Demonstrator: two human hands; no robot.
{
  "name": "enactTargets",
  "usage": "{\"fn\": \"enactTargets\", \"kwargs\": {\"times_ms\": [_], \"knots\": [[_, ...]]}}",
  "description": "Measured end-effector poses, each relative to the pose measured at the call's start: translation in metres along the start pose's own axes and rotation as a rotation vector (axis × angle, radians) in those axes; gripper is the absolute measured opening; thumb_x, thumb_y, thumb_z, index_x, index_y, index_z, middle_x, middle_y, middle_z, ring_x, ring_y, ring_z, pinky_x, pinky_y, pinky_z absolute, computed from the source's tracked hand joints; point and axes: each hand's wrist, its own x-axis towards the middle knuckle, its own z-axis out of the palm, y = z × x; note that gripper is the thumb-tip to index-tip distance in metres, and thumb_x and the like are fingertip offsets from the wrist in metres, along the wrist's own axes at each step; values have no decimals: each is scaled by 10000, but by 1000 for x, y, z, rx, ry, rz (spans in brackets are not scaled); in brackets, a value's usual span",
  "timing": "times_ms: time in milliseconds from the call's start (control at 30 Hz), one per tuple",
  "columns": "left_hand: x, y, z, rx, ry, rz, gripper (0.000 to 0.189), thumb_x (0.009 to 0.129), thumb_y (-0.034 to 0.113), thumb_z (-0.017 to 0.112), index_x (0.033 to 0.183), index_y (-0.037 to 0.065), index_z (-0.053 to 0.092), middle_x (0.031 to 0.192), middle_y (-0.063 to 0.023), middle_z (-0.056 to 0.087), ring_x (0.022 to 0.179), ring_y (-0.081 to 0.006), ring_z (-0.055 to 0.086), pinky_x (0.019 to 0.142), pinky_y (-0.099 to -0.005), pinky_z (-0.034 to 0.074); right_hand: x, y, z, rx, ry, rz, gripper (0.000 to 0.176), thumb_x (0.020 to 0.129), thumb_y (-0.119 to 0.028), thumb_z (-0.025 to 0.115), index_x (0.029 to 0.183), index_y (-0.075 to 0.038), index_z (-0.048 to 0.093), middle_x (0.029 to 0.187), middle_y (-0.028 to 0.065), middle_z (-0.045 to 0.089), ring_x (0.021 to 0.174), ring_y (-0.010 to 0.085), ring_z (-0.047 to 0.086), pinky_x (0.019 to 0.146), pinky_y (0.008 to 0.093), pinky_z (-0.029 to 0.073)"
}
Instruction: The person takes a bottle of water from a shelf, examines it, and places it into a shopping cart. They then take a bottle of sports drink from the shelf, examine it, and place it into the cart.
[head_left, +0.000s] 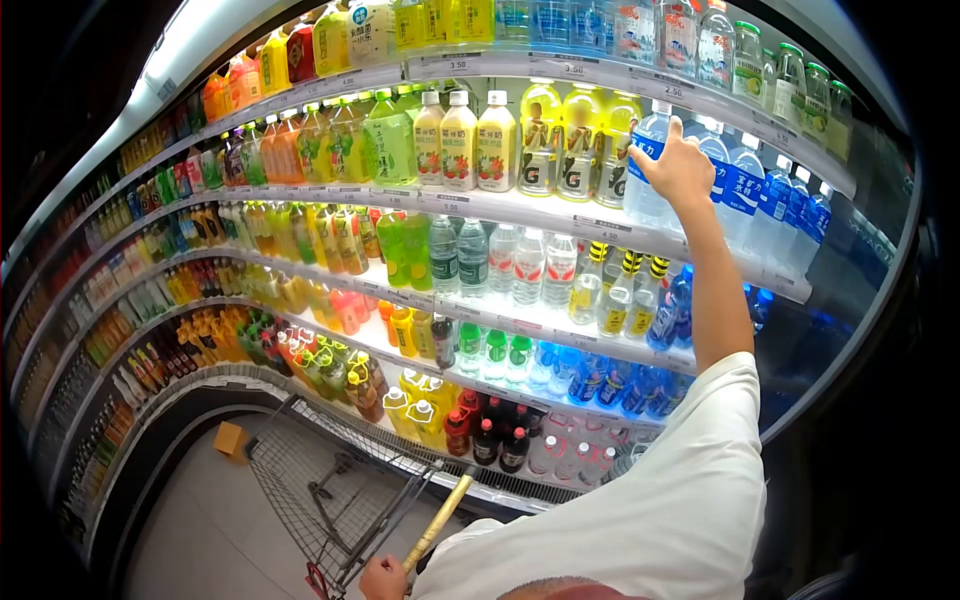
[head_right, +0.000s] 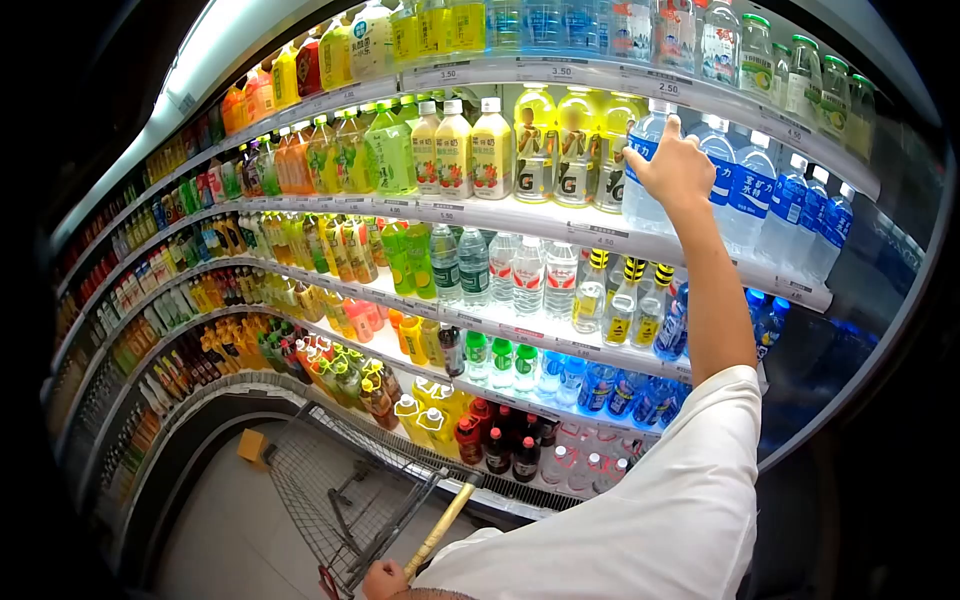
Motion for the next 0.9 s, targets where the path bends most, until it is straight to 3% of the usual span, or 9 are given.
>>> {"fn": "enactTargets", "kwargs": {"times_ms": [167,333,433,733,900], "knots": [[10,-13,16,-25,70,63,345,897,399,586,970,109,756,841,-190,724,804,-423,693,728,-516,540,-14,2,21,54,175,45,924,812,-611,716,1415,33,439,1058,276,654,904,393,719,733,453,595],[1,-3,2,-25,-17,20,343,900,390,587,962,96,754,835,-187,724,803,-417,697,719,-510,543,-33,6,30,135,178,83,937,789,-589,750,1328,115,450,1108,261,645,920,401,714,759,463,592],[2,2,-3,-9,14,33,344,899,387,591,967,91,753,846,-188,726,819,-416,699,731,-506,544,-24,4,40,172,214,126,947,786,-589,755,1339,113,442,1131,262,639,952,400,709,775,459,592],[1,-5,-2,-28,26,54,358,891,388,596,974,76,750,869,-211,722,861,-435,690,759,-515,532,-2,-9,7,137,-1,190,923,725,-680,730,1233,72,563,1138,245,676,1022,357,709,815,457,585],[6,-16,8,-23,32,74,360,902,385,580,990,80,750,883,-202,725,861,-441,685,765,-517,527,-16,-11,19,62,146,194,918,765,-673,702,1270,76,537,1126,235,675,1004,362,713,782,463,588]]}}
